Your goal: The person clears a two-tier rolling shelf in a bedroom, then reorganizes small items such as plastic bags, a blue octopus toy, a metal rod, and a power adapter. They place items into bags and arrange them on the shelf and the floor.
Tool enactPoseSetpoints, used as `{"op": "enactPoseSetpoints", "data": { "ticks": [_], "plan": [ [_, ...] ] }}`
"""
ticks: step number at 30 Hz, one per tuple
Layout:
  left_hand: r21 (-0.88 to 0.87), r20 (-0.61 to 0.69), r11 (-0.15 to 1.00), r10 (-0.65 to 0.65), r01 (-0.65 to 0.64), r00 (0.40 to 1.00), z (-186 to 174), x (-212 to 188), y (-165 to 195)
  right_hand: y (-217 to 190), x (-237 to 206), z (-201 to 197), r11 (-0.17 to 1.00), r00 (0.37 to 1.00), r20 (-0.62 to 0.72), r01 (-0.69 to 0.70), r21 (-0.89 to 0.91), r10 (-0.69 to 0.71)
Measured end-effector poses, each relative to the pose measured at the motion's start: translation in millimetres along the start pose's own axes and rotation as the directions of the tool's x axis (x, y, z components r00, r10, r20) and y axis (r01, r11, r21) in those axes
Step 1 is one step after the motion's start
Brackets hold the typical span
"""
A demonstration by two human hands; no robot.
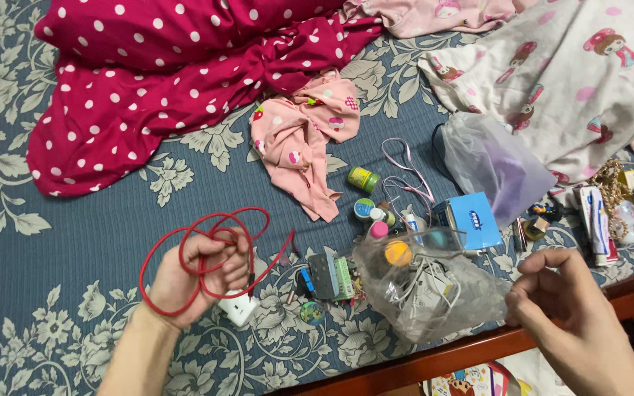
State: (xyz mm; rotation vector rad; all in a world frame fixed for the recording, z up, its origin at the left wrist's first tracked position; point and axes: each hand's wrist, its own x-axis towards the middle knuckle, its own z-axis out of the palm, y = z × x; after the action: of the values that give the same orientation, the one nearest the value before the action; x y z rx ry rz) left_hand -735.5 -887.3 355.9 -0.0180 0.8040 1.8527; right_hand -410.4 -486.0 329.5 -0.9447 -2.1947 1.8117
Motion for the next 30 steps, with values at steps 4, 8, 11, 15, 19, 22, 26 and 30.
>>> {"op": "enactPoseSetpoints", "data": {
  "ticks": [4,8,11,15,19,22,26,30],
  "plan": [
    [0.224,-0.244,0.972,0.122,-0.067,0.962,-1,-1,9,-3,8,-1,0.999,0.999,0.032,0.017,-0.033,-0.016],
    [0.298,-0.303,0.936,0.278,-0.187,0.912,1,-6,16,-3,15,5,0.999,1.000,0.022,0.007,-0.054,-0.006],
    [0.010,-0.119,0.974,0.224,-0.224,0.967,8,-10,17,-5,18,8,0.993,0.998,0.034,-0.041,-0.111,0.045],
    [-0.133,-0.057,0.948,0.284,-0.289,0.957,29,-11,16,-10,17,12,0.994,0.998,0.067,0.015,-0.110,-0.007],
    [-0.355,0.021,0.838,0.450,-0.414,0.893,67,-7,19,-16,15,17,0.989,0.998,0.066,0.024,-0.149,-0.015],
    [-0.571,0.138,0.754,0.480,-0.326,0.867,109,2,21,-26,12,21,0.989,0.996,0.084,0.053,-0.139,-0.042],
    [-0.712,0.284,0.682,0.497,-0.167,0.820,174,1,20,-46,10,29,0.986,0.999,0.052,0.018,-0.163,-0.009],
    [-0.784,0.353,0.620,0.468,-0.017,0.810,228,-9,16,-68,6,37,0.983,0.997,-0.008,-0.071,-0.167,0.071]
  ]
}}
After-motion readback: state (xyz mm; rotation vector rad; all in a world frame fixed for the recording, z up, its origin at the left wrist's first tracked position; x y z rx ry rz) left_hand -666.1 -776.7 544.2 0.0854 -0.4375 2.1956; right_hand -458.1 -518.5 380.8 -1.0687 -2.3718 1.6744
